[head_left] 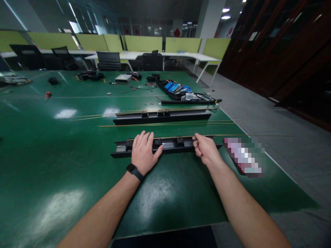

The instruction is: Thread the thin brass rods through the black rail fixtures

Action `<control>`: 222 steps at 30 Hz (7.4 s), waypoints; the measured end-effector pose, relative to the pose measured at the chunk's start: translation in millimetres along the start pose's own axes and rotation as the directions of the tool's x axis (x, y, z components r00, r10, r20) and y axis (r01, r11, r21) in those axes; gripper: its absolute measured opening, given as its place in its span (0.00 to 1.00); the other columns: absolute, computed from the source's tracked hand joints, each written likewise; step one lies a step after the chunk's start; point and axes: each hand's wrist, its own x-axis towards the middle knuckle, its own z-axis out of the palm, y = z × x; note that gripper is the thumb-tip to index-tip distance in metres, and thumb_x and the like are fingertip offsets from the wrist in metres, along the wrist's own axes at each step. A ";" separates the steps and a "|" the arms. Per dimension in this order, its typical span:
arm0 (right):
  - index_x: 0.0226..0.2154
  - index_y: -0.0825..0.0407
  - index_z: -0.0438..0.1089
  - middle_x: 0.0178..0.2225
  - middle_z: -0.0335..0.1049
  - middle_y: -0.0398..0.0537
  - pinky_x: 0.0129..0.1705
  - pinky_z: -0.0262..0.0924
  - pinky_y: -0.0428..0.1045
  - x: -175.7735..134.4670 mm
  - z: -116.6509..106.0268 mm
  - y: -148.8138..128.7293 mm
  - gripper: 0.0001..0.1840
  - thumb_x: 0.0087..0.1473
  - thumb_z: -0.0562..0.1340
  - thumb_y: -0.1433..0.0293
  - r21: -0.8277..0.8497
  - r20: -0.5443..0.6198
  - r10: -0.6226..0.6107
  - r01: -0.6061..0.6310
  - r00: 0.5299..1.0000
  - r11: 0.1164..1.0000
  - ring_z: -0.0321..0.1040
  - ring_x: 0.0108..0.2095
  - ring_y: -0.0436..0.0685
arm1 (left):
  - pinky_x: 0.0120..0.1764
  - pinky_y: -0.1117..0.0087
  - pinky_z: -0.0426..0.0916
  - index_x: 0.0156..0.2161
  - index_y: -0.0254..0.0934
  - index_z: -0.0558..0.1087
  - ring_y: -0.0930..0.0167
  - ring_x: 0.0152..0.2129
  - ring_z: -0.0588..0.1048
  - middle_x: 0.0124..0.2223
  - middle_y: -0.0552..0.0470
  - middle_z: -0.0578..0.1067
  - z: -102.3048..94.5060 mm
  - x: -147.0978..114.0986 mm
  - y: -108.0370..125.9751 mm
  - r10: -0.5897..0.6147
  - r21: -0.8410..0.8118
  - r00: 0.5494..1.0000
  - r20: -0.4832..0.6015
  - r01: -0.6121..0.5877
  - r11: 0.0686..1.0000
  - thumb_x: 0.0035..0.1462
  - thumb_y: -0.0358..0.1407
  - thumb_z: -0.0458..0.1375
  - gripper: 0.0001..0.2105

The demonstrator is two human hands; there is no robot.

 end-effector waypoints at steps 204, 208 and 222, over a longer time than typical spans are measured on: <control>0.30 0.54 0.68 0.14 0.62 0.38 0.09 0.35 0.41 -3.7 2.2 -0.4 0.15 0.63 0.62 0.61 -0.053 0.065 0.003 0.001 0.998 0.999 0.48 0.07 0.43 | 0.69 0.51 0.52 0.64 0.29 0.67 0.54 0.66 0.63 0.62 0.37 0.72 -1.9 -0.1 1.6 0.010 0.009 1.000 0.006 -0.010 1.000 0.67 0.48 0.54 0.29; 0.32 0.52 0.66 0.14 0.62 0.38 0.09 0.36 0.41 -1.7 3.2 -0.5 0.13 0.65 0.58 0.62 0.013 -0.005 0.033 -0.033 0.999 0.999 0.48 0.07 0.44 | 0.68 0.51 0.52 0.64 0.29 0.67 0.54 0.66 0.64 0.62 0.37 0.72 -1.8 0.1 1.0 0.014 0.012 1.000 0.011 -0.014 1.000 0.66 0.49 0.54 0.29; 0.32 0.53 0.66 0.14 0.62 0.37 0.09 0.35 0.41 -3.4 3.3 -1.1 0.13 0.66 0.59 0.62 0.008 0.005 0.032 -0.032 0.999 0.999 0.47 0.07 0.44 | 0.68 0.50 0.52 0.64 0.29 0.66 0.54 0.66 0.63 0.62 0.37 0.72 -1.3 -0.2 0.8 0.010 -0.001 1.000 0.007 -0.010 1.000 0.66 0.48 0.54 0.29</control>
